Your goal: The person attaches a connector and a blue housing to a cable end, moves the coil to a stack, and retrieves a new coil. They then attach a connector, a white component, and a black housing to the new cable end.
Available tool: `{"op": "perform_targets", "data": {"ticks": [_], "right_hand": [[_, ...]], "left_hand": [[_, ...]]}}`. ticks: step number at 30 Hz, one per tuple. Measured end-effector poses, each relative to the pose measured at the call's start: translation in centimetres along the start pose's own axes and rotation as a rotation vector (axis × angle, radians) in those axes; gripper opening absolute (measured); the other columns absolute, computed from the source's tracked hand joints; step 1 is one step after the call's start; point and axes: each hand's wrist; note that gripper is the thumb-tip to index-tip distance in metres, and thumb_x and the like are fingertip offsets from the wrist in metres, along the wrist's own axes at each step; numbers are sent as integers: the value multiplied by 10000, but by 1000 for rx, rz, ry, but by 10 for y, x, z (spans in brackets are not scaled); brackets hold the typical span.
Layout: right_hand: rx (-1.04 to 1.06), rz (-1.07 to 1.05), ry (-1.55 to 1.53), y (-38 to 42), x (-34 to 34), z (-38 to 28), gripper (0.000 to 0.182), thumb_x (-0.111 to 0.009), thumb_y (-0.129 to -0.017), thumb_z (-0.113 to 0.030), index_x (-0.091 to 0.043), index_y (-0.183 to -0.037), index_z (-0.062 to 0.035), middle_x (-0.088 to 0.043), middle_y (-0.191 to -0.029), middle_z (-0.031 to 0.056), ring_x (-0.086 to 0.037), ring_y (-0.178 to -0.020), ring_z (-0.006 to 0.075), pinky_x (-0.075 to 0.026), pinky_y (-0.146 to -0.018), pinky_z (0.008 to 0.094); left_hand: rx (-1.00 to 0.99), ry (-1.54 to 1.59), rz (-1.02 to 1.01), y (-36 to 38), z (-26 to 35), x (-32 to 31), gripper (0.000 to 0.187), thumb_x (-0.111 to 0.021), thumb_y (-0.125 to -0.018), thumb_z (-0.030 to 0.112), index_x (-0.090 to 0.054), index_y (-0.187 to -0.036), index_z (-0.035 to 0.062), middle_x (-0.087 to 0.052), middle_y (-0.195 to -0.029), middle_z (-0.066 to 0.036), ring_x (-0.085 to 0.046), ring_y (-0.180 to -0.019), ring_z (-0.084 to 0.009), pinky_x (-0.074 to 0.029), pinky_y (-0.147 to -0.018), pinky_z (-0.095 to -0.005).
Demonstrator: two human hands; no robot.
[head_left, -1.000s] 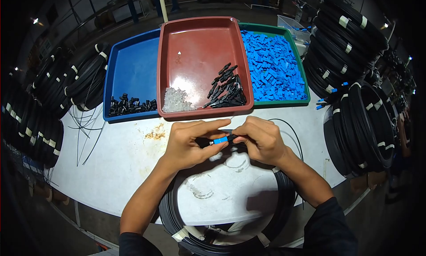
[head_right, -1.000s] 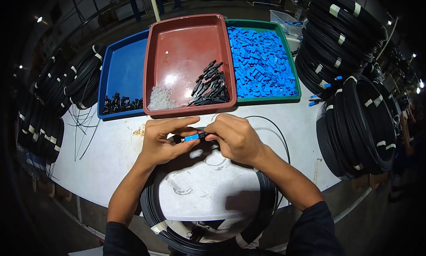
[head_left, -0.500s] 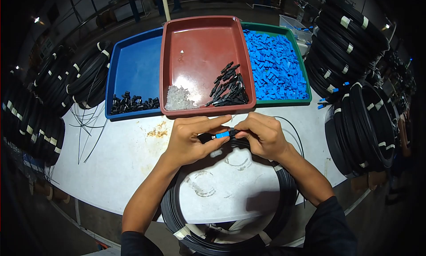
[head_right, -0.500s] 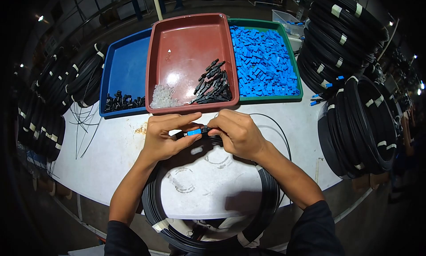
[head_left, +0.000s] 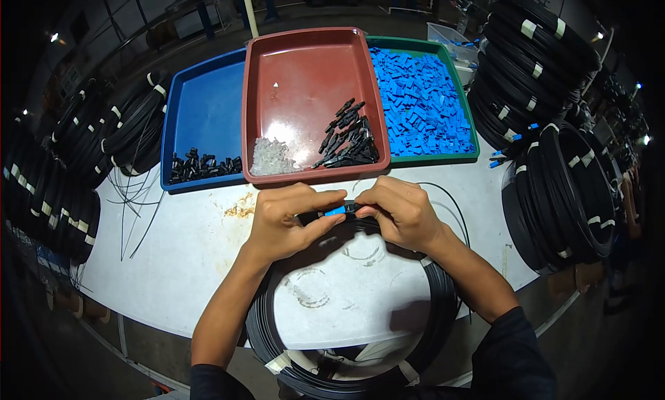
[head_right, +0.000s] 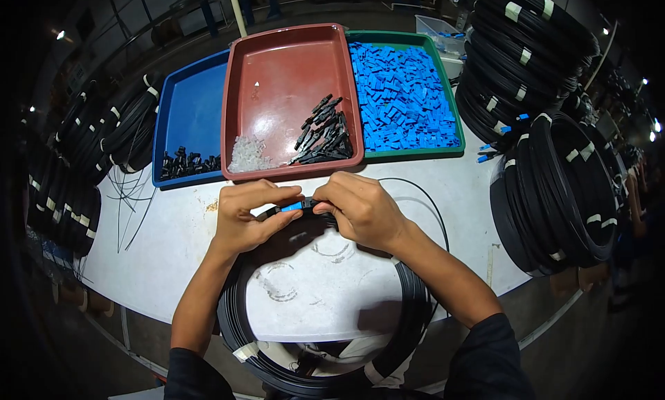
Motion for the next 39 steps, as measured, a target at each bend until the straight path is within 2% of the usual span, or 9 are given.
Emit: {"op": "perform_targets", "data": {"ticks": [3,8,10,12,15,22,30,35,39], "right_hand": [[51,-9,14,2,-3,0,188,-773,-783,-36,-633,-904,-7,-571,-746,96,-592,-655,275,-481,-603,390],[63,-47,74,3,-3,-3,183,-760,-800,-50,-634,-921,4,-571,-747,95,-601,-683,264,-489,-624,382],[106,-61,59,5,-3,-2,227,-792,-812,-70,-655,-967,23,-648,-786,108,-604,-654,259,-501,-601,362],[126,-54,50,5,-3,-1,237,-794,-818,-83,-655,-975,29,-659,-800,112,-604,-656,256,-502,-601,362],[154,-16,27,4,-3,-2,249,-794,-806,-66,-657,-982,43,-674,-822,120,-605,-659,255,-500,-599,362],[213,95,166,1,-1,-6,170,-737,-731,-25,-658,-876,14,-630,-786,83,-575,-659,231,-458,-590,349],[134,6,149,3,2,-5,174,-744,-738,-51,-655,-878,1,-616,-754,77,-584,-633,238,-465,-574,361],[106,29,68,4,-4,-1,201,-766,-703,-4,-675,-882,7,-641,-740,94,-596,-569,240,-466,-518,343],[150,41,158,3,-2,-3,175,-762,-750,-76,-653,-874,-16,-613,-723,69,-620,-607,231,-494,-542,343]], "left_hand": [[-124,-34,9,2,-2,-2,278,-832,-728,-17,-793,-1003,-2,-776,-854,-132,-731,-710,-186,-553,-692,-292],[-107,-25,-23,4,-5,-3,240,-828,-731,-15,-798,-969,5,-778,-837,-127,-727,-676,-176,-552,-636,-273],[-94,-23,-43,5,-1,-3,226,-827,-733,-14,-799,-956,5,-778,-829,-123,-725,-656,-171,-548,-603,-262],[66,-21,-75,6,7,-2,183,-822,-762,8,-794,-942,0,-780,-839,-122,-756,-701,-193,-586,-610,-274],[-32,-11,-35,8,0,-3,159,-811,-775,-3,-792,-932,-7,-781,-852,-129,-766,-732,-191,-606,-632,-270],[-8,48,-15,7,4,-3,168,-801,-765,-26,-787,-932,-18,-781,-889,-148,-771,-755,-202,-619,-672,-276],[-137,6,-58,6,-1,-3,198,-800,-743,-34,-784,-939,-16,-782,-918,-144,-773,-780,-215,-627,-691,-293],[-58,16,-53,9,0,-1,200,-795,-745,-34,-786,-944,-14,-782,-912,-146,-771,-768,-214,-624,-686,-291],[-53,19,-47,8,-1,-2,189,-793,-747,-32,-787,-935,-15,-782,-903,-145,-768,-753,-213,-620,-679,-287]]}}
Point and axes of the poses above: each hand's wrist, its own y-axis away from the middle knuckle, its own x-axis out of the back of the hand, z = x × y
